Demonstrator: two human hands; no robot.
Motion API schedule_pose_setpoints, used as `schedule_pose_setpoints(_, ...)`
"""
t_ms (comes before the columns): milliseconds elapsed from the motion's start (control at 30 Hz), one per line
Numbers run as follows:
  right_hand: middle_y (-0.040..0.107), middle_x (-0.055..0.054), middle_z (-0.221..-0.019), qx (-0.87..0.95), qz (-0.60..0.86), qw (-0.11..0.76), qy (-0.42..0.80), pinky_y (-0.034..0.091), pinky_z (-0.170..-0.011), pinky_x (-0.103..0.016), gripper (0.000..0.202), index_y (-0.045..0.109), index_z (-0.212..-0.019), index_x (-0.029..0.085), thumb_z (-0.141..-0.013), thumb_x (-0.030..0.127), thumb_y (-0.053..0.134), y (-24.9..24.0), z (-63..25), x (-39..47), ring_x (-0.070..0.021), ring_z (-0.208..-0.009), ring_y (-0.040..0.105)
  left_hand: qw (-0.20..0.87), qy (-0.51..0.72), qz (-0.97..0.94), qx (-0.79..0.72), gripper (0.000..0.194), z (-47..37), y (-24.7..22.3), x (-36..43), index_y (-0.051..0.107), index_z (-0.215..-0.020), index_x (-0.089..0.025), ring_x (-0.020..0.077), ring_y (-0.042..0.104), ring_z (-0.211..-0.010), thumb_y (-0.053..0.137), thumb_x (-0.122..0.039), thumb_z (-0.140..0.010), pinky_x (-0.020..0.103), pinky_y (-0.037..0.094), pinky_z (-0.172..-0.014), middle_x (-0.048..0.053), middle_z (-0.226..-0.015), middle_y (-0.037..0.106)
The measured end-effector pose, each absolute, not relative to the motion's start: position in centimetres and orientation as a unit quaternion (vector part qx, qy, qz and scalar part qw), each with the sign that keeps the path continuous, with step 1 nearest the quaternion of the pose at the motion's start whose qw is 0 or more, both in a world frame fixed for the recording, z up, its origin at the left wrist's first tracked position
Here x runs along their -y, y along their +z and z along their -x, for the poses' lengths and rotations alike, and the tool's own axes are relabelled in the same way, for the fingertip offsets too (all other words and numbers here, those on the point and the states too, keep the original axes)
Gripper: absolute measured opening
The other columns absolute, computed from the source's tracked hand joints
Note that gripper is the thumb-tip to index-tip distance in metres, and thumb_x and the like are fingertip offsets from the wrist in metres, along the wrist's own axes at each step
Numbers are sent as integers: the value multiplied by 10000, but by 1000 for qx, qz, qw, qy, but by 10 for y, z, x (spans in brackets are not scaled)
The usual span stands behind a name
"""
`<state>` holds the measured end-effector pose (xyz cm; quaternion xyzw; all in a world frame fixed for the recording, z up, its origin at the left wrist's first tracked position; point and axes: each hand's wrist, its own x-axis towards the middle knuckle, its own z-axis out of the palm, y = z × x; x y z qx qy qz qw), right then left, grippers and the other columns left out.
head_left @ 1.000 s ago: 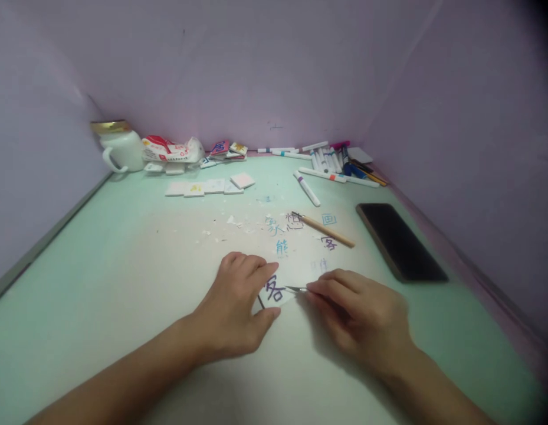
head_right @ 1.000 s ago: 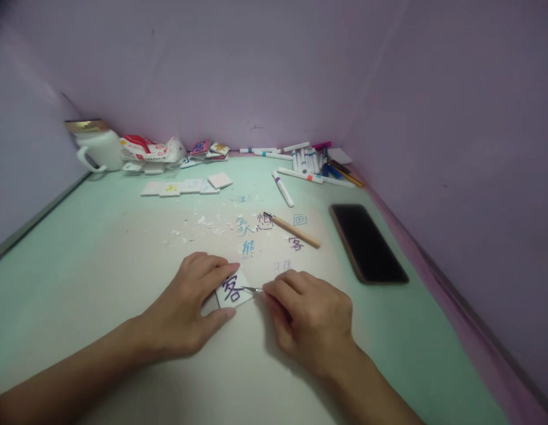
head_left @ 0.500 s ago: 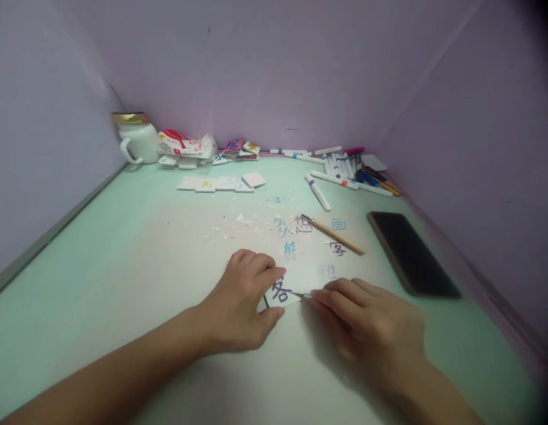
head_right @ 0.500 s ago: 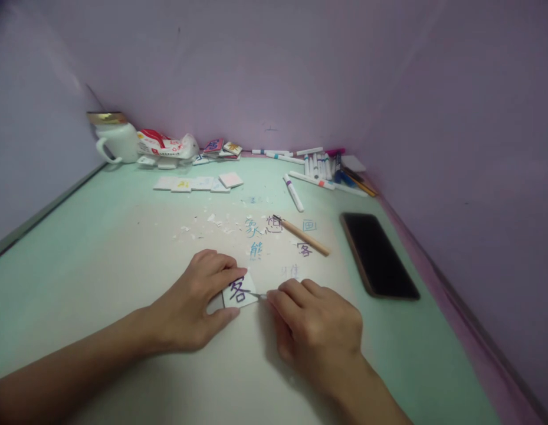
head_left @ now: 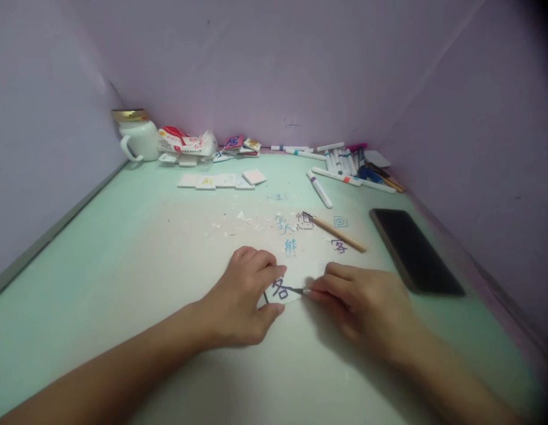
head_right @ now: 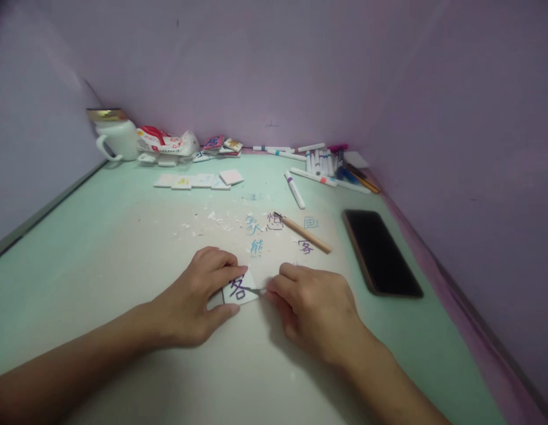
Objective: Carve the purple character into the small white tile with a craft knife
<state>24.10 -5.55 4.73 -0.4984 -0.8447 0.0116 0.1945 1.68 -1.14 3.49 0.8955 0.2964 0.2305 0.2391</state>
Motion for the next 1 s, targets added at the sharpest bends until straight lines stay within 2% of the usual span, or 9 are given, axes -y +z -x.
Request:
schedule_pose_setpoints(200, 604, 26, -630, 839, 510, 168, 90, 236, -489, -281, 213, 694, -789, 235, -892, 267, 510, 49, -243, 51, -134, -523, 554, 241, 225, -898, -292, 385, -15, 34, 12, 587, -1141, -45, 275, 471, -952, 577, -192, -785, 522, 404, -903, 146, -1015, 546)
schedule_pose_setpoints(600, 597, 15, -671, 807, 551, 150, 152, 243, -507, -274, 205, 658, -754, 229, -881, 273, 503, 49, -237, 59, -132, -538, 528, 218, 244, -899, -292, 343, -16, 33, 12, 599, -1110, -80, 291, 503, -969, 579, -195, -787, 528, 434, -878, 147, -1020, 567)
schedule_pose_setpoints(867, 627, 11, -683, 775, 557, 234, 186, 310, -513, -247, 170, 665, -772, 228, -872, 256, 530, 42, -239, 65, -118, -555, 538, 213, 244, -901, -288, 328, -17, 34, 11, 598, -1102, -104, 295, 506, -972, 575, -204, -791, 530, 442, -864, 143, -1021, 565)
schedule_pose_setpoints(1000, 633, 5, -679, 772, 556, 248, 183, 329, -514, -246, 157, 677, -785, 224, -861, 241, 541, 41, -241, 65, -120, -547, 525, 213, 238, -902, -290, 336, -16, 32, 11, 576, -1127, -122, 290, 493, -995, 565, -209, -803, 525, 428, -889, 138, -1054, 552)
